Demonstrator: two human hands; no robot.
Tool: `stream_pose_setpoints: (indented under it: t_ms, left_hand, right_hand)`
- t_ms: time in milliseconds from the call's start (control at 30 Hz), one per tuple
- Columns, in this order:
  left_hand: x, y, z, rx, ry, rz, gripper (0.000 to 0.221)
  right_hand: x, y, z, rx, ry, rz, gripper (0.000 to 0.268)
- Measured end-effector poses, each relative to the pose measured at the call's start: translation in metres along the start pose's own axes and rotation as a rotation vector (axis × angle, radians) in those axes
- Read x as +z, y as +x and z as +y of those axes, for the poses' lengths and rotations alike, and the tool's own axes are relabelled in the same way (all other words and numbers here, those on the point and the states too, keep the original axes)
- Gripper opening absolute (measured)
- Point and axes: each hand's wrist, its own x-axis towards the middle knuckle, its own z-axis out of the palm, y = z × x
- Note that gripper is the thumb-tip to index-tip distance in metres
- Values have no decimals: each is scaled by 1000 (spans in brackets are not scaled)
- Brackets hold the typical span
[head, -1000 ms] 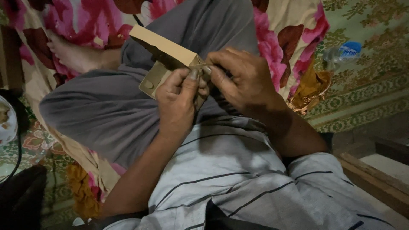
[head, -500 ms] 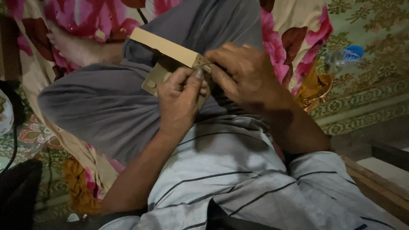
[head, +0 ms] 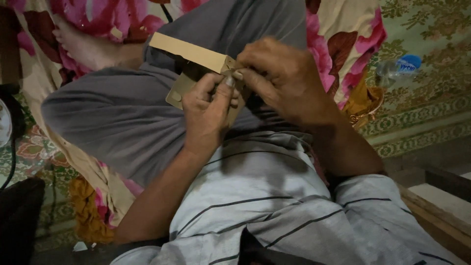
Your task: Assembling cardboard food boxes by folding flaps and tucking them into slots.
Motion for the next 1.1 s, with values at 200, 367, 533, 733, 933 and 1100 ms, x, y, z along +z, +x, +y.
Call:
stream_pose_setpoints:
  t_ms: [200, 367, 533, 733, 933, 1100]
  left_hand:
    - [-3, 1, -5, 50, 95, 15, 17]
    - [-3, 1, -5, 38, 69, 44, 19]
    - [-4, 3, -14, -1, 51, 102, 15]
    - [-8, 1, -10, 67, 157, 106, 19]
    - [-12, 0, -11, 122, 182, 118, 15]
    - [-18, 1, -18, 105, 136, 106, 14]
  right_hand:
    - [9, -2, 15, 49, 105, -23, 16]
    - [12, 0, 21, 96, 178, -71, 22]
    - [19, 1, 14, -1, 112, -8, 28]
    - [34, 0, 14, -132, -131, 45, 20]
    - [40, 7, 13, -150, -177, 65, 14]
    - [38, 15, 12, -97, 7, -43, 24]
